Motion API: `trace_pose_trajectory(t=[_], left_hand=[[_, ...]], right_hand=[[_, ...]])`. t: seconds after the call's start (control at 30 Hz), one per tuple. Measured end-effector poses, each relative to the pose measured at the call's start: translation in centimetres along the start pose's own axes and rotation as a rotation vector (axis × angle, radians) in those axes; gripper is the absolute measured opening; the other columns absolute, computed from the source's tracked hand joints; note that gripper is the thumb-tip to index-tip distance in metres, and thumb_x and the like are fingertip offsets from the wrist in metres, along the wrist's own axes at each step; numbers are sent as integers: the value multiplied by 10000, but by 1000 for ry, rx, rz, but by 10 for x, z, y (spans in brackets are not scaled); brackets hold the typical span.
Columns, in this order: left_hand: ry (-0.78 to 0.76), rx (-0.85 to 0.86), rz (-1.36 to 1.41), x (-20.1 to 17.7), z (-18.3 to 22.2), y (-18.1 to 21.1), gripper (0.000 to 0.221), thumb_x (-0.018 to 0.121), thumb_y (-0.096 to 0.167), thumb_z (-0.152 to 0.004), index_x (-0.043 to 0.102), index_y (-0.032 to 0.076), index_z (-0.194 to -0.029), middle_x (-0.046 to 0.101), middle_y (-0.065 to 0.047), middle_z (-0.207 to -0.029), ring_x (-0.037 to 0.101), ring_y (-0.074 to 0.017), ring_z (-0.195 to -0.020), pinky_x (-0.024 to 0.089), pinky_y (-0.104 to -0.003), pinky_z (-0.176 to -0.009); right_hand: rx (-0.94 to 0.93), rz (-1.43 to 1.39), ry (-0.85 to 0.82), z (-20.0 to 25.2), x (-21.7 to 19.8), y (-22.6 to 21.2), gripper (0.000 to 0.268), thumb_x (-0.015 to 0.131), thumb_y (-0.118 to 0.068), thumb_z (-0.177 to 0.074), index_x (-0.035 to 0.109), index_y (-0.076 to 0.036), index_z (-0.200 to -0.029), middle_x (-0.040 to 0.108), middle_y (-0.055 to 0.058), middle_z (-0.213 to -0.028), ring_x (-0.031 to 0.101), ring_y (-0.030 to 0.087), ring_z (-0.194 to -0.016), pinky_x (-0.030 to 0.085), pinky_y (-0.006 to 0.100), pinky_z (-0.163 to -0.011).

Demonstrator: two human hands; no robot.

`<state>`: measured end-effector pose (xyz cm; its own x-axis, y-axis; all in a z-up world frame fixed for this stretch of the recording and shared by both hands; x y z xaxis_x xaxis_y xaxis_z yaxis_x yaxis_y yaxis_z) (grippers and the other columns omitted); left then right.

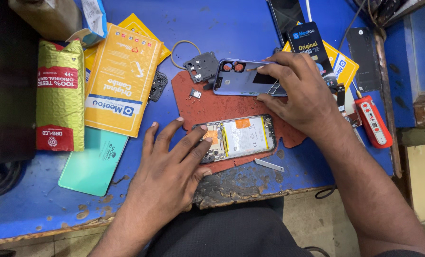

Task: The person reassembles a smartphone by placing the internal motherboard and camera modules into the frame, connecting various ribbon cables to the board, and using a small screwdriver to secure a component. The person handles the phone chassis, internal circuits, and cables on a blue workbench.

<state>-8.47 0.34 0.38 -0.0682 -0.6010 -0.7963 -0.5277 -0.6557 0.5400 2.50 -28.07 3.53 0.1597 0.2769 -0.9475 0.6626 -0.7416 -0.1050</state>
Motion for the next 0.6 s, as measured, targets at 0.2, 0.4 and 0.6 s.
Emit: trace_pose_trajectory(t=[0.2, 0.4, 0.6], left_hand=[[2, -4, 12, 1, 0, 0, 473, 728, 255, -833, 666, 58, -1258, 549, -98, -1395, 399, -387, -1376, 244, -657, -1138], [-1, -4, 15, -1, 0, 0, 478, 722, 261, -834, 669, 59, -1264, 552, -98, -1398, 406, -386, -1366, 240, -654, -1137], [11, -4, 15, 0, 0, 0, 477, 719, 265, -842, 664, 60, -1269, 554, -96, -1396, 410, -384, -1371, 243, -651, -1142]], right_hand=[[-4, -12, 1, 1, 3, 2, 652, 928, -193, -812, 582, -98, -1356, 557, 118, -1365, 565, 315, -1253, 517, 434, -1083], [9, 27, -25, 0, 2, 0, 628, 928, -217, -791, 606, -133, -1323, 561, 120, -1347, 563, 304, -1241, 526, 413, -1057], [44, -20, -16, 5, 5, 6, 709, 927, -210, -816, 509, -86, -1374, 566, 128, -1362, 569, 335, -1273, 512, 437, -1081]])
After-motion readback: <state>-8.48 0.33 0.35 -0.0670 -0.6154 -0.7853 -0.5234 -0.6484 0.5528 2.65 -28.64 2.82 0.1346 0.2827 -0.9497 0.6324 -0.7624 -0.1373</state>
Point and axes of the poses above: each hand's wrist, its own z-axis away from the middle knuckle, its own x-axis out of the palm, y = z × x, the point moved 1 cm from there along -z, towards the middle knuckle
